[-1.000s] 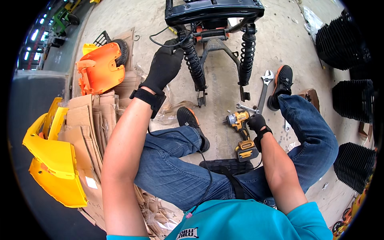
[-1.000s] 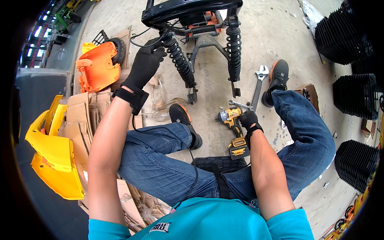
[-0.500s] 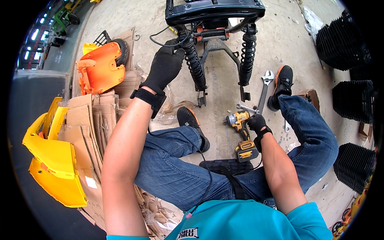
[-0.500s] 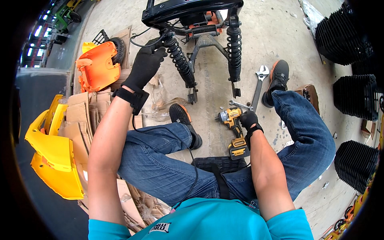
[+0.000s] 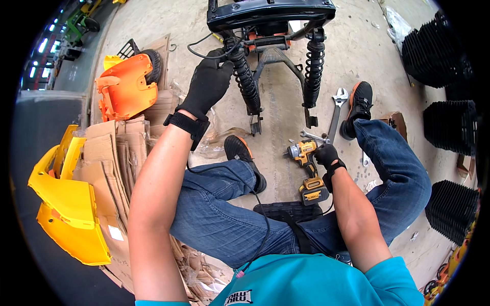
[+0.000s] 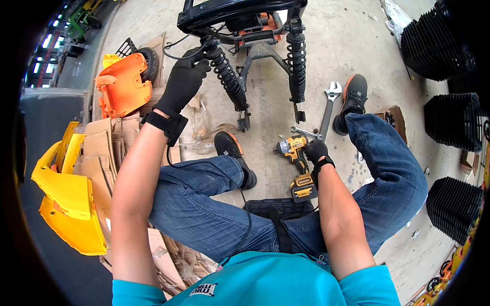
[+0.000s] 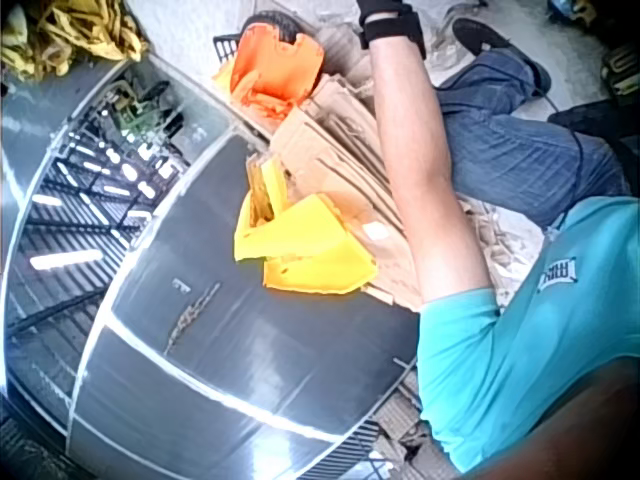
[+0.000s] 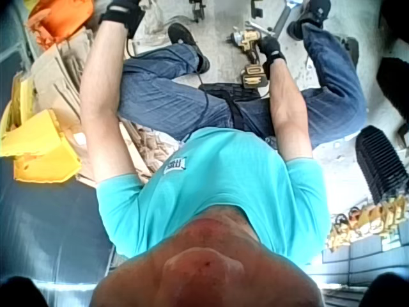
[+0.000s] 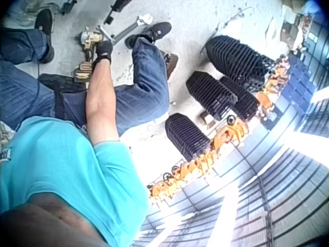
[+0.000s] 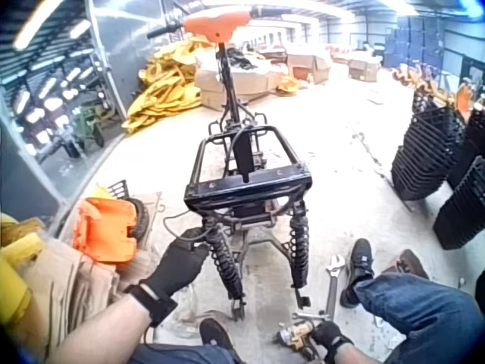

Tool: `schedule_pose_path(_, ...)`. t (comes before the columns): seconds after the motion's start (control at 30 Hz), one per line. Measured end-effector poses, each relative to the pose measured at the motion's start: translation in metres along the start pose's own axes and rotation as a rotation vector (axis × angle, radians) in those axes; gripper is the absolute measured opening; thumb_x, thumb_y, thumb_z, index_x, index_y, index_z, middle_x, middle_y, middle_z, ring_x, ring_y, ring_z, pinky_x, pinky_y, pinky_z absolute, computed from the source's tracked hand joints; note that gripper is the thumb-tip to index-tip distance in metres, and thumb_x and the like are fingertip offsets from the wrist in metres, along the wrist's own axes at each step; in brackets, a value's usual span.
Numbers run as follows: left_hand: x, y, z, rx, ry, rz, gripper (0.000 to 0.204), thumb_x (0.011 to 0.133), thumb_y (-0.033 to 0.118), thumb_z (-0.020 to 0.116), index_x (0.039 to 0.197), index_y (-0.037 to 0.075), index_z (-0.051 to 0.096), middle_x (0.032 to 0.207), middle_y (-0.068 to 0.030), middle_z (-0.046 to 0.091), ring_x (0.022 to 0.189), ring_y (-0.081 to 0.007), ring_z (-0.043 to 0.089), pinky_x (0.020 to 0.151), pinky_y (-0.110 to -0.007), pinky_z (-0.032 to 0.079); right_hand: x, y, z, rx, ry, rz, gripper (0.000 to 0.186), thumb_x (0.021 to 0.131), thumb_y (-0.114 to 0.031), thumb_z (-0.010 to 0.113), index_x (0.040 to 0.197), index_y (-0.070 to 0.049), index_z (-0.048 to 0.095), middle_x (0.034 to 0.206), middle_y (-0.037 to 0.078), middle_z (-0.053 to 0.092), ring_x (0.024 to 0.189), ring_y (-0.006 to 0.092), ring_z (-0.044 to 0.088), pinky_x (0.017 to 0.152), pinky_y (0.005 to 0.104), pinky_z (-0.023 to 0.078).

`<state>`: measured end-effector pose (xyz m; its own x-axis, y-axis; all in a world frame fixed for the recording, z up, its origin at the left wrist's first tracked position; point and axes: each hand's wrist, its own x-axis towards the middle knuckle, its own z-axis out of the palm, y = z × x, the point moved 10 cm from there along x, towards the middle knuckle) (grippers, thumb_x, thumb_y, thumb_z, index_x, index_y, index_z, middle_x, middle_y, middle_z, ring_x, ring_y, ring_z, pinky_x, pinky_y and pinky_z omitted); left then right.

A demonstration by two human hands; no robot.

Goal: The person removes a bolt and nut from a rear shock absorber on a motorcycle frame using an impact driver and a wrench.

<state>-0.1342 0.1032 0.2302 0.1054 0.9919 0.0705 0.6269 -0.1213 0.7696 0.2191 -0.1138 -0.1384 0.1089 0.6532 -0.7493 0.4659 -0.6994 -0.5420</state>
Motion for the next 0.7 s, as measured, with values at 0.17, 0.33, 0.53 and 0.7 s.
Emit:
schedule_pose_path(0.17,0.003,-0.008,-0.001,-0.022,0.051,0.005,0.042,0.088,0.013,0.056,0.128,0.002,0.050,0.088,-0.0077,0.065,0.070,-0.0106,0.058,0.060,-0.025,0.046,0.002,0.002,0.001,0.002,-0.016,0.010,0.019,0.085,-0.014,0.061,0.074,0.001,0.067,0.063,0.013,0.064,0.052,0.0209,0.063,0.046,0.0323,0.052)
schedule_pose_path(0.33,0.003,-0.004,0.003,-0.076,0.008,-0.006,0.046,0.087,0.010,0.055,0.131,0.000,0.046,0.096,-0.0092,0.064,0.074,-0.0111,0.059,0.064,-0.025,0.047,-0.001,-0.001,-0.001,-0.009,-0.014,-0.003,0.019,0.084,-0.013,0.061,0.073,0.001,0.068,0.062,0.012,0.064,0.051,0.0206,0.063,0.046,0.0318,0.052)
schedule_pose_path(0.53,0.004,-0.006,-0.001,-0.058,0.036,0.029,0.049,0.085,0.018,0.058,0.128,-0.001,0.048,0.095,-0.0213,0.065,0.084,-0.0295,0.065,0.075,-0.037,0.049,-0.004,-0.008,-0.001,-0.048,0.007,-0.015,0.021,0.083,-0.016,0.061,0.072,0.001,0.067,0.061,0.012,0.064,0.051,0.0209,0.064,0.047,0.0321,0.052)
schedule_pose_path(0.7,0.004,-0.007,0.002,-0.055,0.011,-0.015,0.047,0.085,0.018,0.057,0.127,-0.001,0.048,0.089,-0.0179,0.066,0.073,-0.0261,0.065,0.069,-0.036,0.050,0.001,-0.001,-0.002,-0.030,0.021,-0.021,0.023,0.081,-0.018,0.060,0.070,0.001,0.068,0.060,0.013,0.064,0.050,0.0218,0.065,0.049,0.0331,0.052)
